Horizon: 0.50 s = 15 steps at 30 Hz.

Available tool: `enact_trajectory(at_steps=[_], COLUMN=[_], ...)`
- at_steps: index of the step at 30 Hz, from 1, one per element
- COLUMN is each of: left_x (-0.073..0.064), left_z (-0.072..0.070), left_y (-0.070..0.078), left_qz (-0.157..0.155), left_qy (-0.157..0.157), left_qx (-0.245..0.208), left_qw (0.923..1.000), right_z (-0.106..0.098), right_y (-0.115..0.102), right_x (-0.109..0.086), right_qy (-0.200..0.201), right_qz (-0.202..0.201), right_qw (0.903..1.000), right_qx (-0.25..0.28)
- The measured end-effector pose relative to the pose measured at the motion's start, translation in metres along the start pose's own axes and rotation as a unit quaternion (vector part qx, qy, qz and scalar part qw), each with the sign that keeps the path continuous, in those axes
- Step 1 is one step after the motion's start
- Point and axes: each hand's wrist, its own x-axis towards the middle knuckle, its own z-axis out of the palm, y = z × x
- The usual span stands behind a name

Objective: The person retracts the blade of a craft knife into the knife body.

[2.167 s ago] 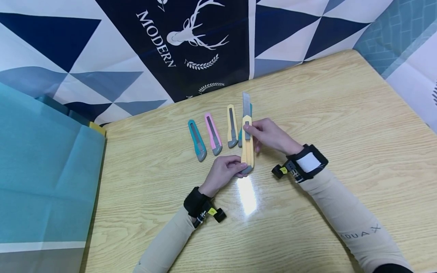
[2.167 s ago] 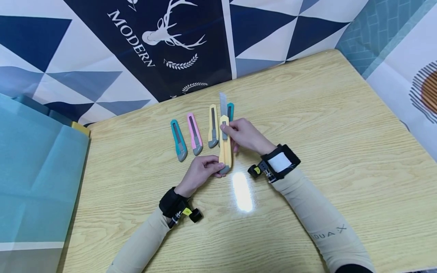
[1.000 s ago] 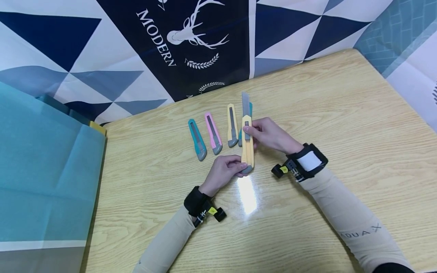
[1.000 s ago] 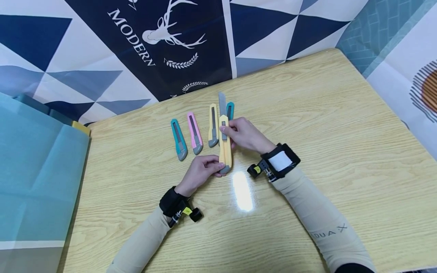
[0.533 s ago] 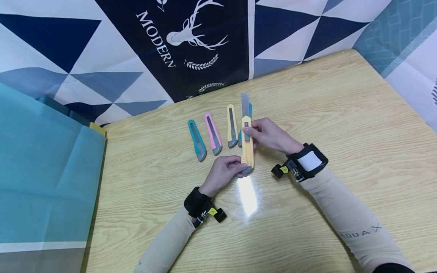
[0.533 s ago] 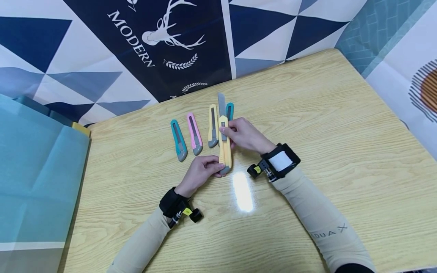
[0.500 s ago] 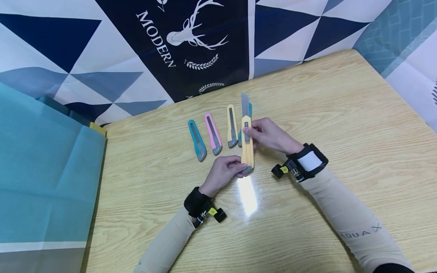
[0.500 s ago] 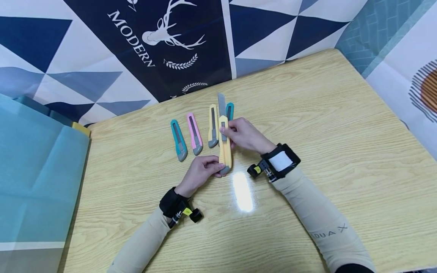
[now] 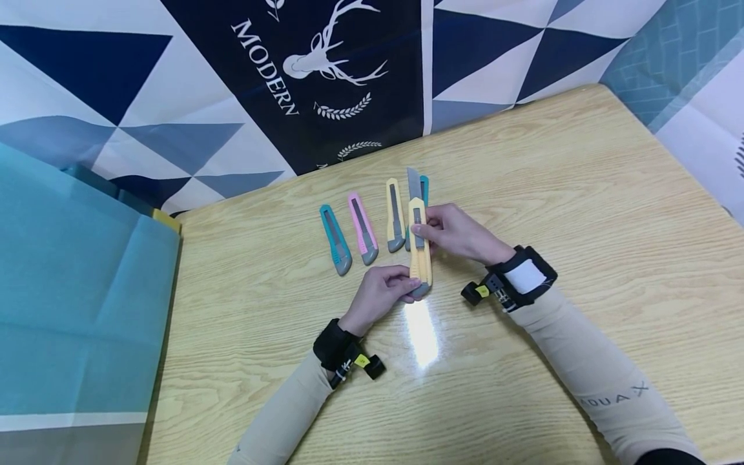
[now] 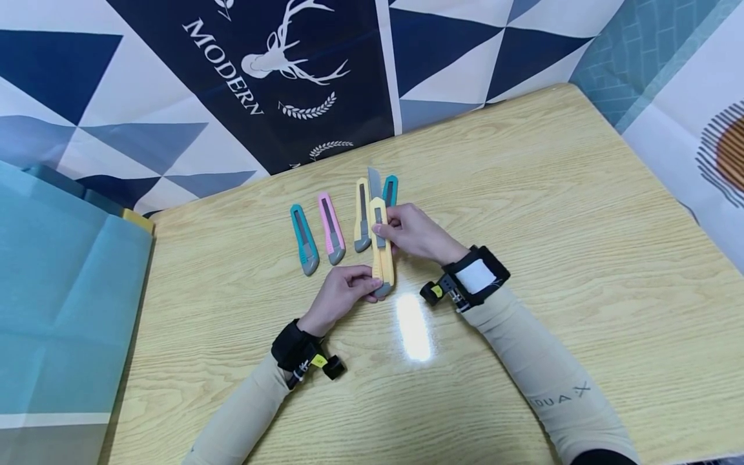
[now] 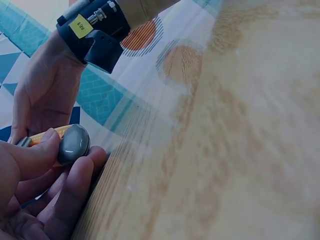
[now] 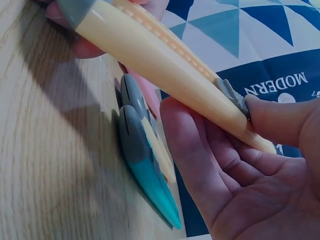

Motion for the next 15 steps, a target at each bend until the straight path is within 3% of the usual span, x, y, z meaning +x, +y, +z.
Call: enact_trajectory(at_steps=[9,15], left_x=[0.0,0.0], left_z=[0.0,0.001], left_y=[0.0,0.0], left_qz=[0.003,0.001], left_qy=[-0.001,0.006], left_qx=[0.007,0.01], left_qw=[1.0,0.9999], right_z=[0.003,0.006], right_y=[0.034,0.04], right_x=[0.011,0.012], right_qy=[0.008,-0.006], right_qz=[-0.011,-0.015], right_qw=[0.9998,0.9996], right_qx=[-0.017,-0.023])
